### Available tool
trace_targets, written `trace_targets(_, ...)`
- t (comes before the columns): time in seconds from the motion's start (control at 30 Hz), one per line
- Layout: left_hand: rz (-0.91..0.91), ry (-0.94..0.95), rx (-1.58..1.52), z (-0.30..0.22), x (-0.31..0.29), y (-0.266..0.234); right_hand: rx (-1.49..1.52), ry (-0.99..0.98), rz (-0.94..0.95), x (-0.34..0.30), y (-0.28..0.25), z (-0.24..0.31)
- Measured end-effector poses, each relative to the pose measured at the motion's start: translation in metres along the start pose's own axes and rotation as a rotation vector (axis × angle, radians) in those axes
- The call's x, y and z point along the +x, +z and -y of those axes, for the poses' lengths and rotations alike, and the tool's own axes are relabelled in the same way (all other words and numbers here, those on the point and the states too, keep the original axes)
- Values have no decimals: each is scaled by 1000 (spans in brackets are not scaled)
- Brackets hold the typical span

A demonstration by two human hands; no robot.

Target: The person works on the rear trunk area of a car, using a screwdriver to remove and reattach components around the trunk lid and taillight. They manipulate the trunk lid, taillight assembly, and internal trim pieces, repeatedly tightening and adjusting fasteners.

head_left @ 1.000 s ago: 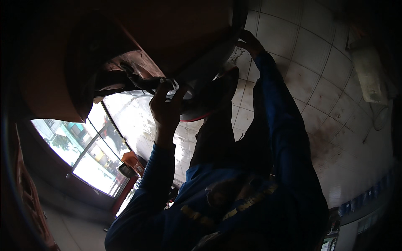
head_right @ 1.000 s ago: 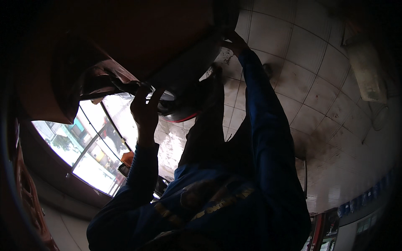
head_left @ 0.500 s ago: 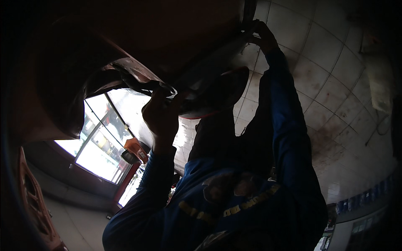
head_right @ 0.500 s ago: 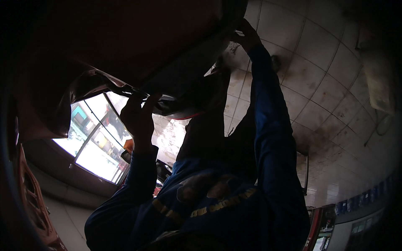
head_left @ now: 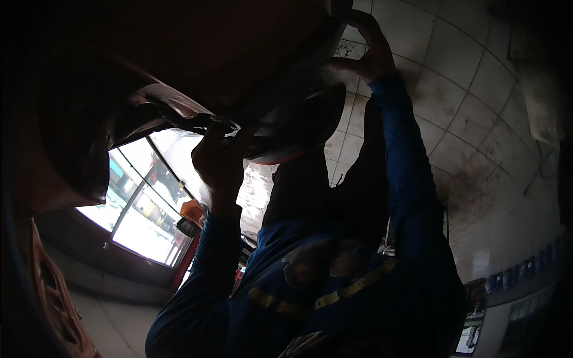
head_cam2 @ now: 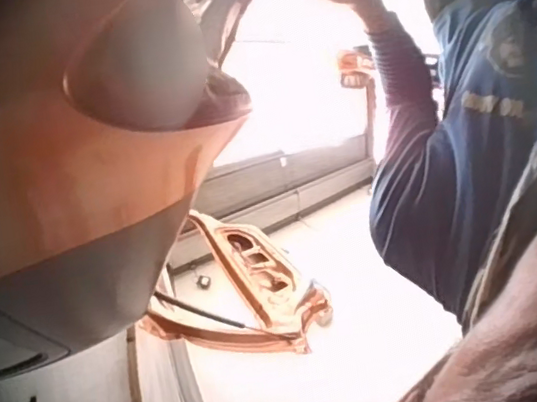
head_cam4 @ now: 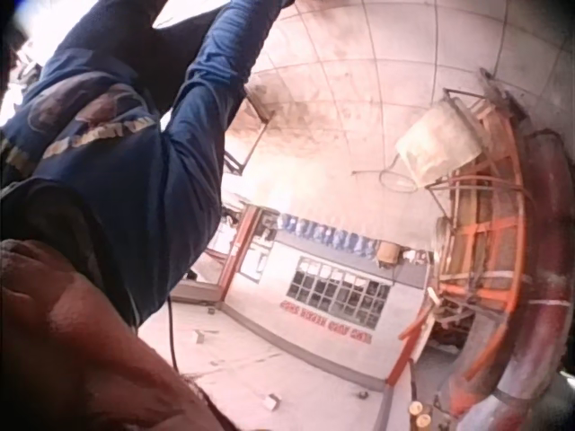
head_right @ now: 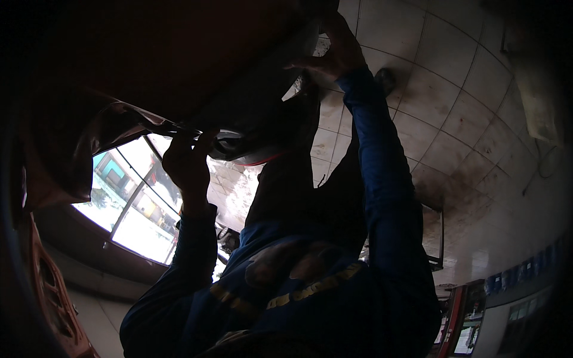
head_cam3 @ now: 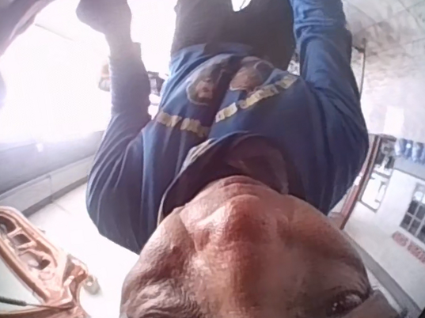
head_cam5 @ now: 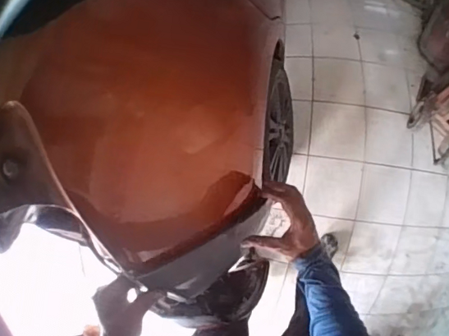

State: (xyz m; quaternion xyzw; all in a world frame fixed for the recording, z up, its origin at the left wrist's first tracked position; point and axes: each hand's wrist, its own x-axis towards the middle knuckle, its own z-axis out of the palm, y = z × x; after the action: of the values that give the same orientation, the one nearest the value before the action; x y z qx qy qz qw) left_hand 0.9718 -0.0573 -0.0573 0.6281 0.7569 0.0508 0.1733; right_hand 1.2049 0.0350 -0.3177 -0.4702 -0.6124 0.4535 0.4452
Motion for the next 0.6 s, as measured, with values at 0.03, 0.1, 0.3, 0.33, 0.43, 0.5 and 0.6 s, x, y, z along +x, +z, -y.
trace_targets(0.03, 5, -37, -18, -1, 0, 0, -82, -191, -28, -1, -4, 16)
trace_targets(0.1, 9, -113, -57, 0, 0, 3, -74, -196, -3, -9, -1, 32)
trace_targets(0.3, -52, 42, -15, 8, 5, 2, -119, -76, 101, -9, 7, 17)
trace_targets(0.33, -43, 30, 23, 7, 4, 0, -190, -121, 121, -3, 3, 17)
trace_targets(0.43, -31, 24, -3, 8, 4, -3, -113, -333, 183, 35, -15, 46)
trace_targets(0.5, -40, -16, -52, 6, 2, 2, -122, -297, 299, 42, -18, 49)
trace_targets(0.6, -66, -4, -84, 8, 2, 6, -107, -216, 393, 48, -20, 59)
